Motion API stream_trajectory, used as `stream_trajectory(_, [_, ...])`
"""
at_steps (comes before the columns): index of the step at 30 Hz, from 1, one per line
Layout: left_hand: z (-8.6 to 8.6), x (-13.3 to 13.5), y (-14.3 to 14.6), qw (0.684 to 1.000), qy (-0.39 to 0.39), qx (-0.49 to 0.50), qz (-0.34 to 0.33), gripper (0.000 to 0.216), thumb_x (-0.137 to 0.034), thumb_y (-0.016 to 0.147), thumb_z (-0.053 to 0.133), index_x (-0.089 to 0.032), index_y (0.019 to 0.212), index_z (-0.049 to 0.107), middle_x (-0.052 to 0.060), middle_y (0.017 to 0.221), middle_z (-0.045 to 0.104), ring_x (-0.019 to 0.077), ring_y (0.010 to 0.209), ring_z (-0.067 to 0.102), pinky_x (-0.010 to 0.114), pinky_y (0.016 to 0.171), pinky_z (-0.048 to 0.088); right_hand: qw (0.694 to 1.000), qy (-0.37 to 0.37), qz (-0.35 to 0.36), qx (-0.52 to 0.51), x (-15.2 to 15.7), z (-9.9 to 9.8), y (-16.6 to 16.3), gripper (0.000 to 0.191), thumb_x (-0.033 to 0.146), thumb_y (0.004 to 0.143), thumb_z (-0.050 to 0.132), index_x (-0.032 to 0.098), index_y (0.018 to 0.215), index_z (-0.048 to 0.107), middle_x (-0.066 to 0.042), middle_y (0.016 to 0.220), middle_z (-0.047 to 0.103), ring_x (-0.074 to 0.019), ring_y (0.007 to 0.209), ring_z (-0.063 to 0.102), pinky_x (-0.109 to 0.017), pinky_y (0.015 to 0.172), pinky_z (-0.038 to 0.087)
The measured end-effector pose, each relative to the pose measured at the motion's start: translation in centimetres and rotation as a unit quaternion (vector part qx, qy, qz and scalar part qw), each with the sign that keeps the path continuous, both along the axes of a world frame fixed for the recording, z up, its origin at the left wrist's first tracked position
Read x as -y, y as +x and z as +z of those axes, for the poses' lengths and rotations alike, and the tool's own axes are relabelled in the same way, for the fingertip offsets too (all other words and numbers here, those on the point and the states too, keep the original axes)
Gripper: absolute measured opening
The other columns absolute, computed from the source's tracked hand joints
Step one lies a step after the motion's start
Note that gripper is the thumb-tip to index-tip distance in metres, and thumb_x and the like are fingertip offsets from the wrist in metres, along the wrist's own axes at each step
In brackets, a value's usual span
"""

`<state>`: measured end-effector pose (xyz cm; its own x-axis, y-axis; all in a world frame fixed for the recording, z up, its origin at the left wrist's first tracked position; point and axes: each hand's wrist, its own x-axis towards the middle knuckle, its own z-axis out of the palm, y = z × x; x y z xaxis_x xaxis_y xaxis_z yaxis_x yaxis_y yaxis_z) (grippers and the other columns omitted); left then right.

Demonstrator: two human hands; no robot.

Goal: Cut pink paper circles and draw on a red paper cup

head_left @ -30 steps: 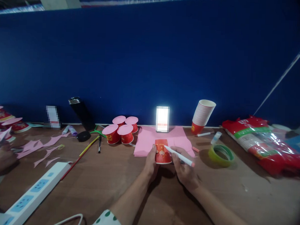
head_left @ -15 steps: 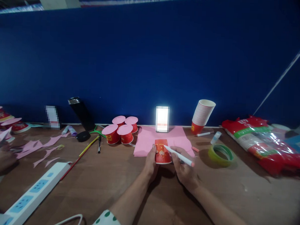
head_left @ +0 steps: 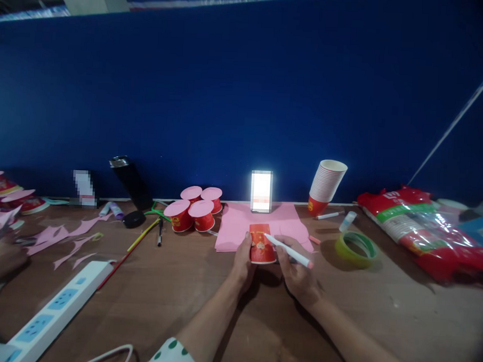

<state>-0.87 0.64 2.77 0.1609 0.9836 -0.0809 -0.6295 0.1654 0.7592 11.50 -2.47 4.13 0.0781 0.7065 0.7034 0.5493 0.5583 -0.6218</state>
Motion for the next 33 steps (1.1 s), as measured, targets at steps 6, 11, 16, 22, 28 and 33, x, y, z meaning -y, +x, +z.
stream_trajectory(6, [0.15, 0.03, 0.06, 1.000, -0.009, 0.010, -0.005, 0.046, -0.055, 0.076, 0.058, -0.011, 0.088, 0.065, 0.010, 0.085, 0.071, 0.0204, 0.077, 0.064, 0.033, 0.080, 0.046, 1.000, -0.005, -0.002, 0.004, 0.10, 0.21, -0.02, 0.017, 0.025, 0.091, 0.048, 0.018, 0.100, 0.060, -0.008, 0.089, 0.069, -0.0202, 0.078, 0.066, -0.034, 0.072, 0.056])
stream_trajectory(11, [0.05, -0.05, 0.05, 1.000, -0.021, 0.017, -0.011, 0.046, -0.055, 0.076, 0.059, -0.011, 0.089, 0.065, 0.010, 0.087, 0.070, 0.0216, 0.080, 0.065, 0.034, 0.083, 0.045, 1.000, -0.003, -0.002, 0.000, 0.04, -0.01, -0.02, 0.017, 0.025, 0.091, 0.048, 0.019, 0.101, 0.061, -0.008, 0.093, 0.068, -0.0210, 0.082, 0.066, -0.034, 0.072, 0.056])
stream_trajectory(16, [-0.29, -0.13, 0.01, 1.000, -0.010, -0.001, 0.005, 0.045, -0.055, 0.076, 0.058, -0.012, 0.089, 0.065, 0.009, 0.085, 0.070, 0.0209, 0.078, 0.064, 0.033, 0.080, 0.046, 1.000, -0.013, -0.003, 0.001, 0.03, -0.03, 0.00, 0.017, 0.025, 0.091, 0.049, 0.018, 0.100, 0.061, -0.008, 0.091, 0.069, -0.0206, 0.080, 0.066, -0.033, 0.069, 0.056])
stream_trajectory(22, [-0.05, 0.03, -0.08, 1.000, 0.014, -0.025, 0.005, 0.044, -0.054, 0.078, 0.056, -0.012, 0.087, 0.065, 0.009, 0.084, 0.070, 0.0204, 0.077, 0.063, 0.033, 0.079, 0.046, 1.000, -0.015, 0.003, -0.003, 0.02, 0.05, -0.03, 0.017, 0.026, 0.091, 0.048, 0.018, 0.101, 0.061, -0.008, 0.090, 0.068, -0.0199, 0.079, 0.066, -0.032, 0.066, 0.056])
stream_trajectory(28, [0.06, 0.08, -0.01, 1.000, 0.005, -0.022, 0.007, 0.044, -0.055, 0.077, 0.057, -0.012, 0.085, 0.065, 0.009, 0.082, 0.069, 0.0200, 0.075, 0.063, 0.033, 0.077, 0.046, 1.000, -0.019, 0.001, -0.003, 0.01, -0.12, -0.02, 0.018, 0.026, 0.091, 0.048, 0.018, 0.100, 0.061, -0.009, 0.091, 0.069, -0.0205, 0.079, 0.066, -0.031, 0.065, 0.056])
stream_trajectory(33, [-0.28, -0.04, 0.04, 1.000, 0.011, -0.010, 0.003, 0.044, -0.054, 0.079, 0.055, -0.012, 0.087, 0.065, 0.009, 0.085, 0.069, 0.0195, 0.076, 0.063, 0.032, 0.078, 0.046, 1.000, -0.020, -0.006, 0.007, 0.03, -0.04, 0.00, 0.018, 0.027, 0.091, 0.048, 0.019, 0.100, 0.062, -0.008, 0.091, 0.069, -0.0205, 0.078, 0.066, -0.032, 0.066, 0.056])
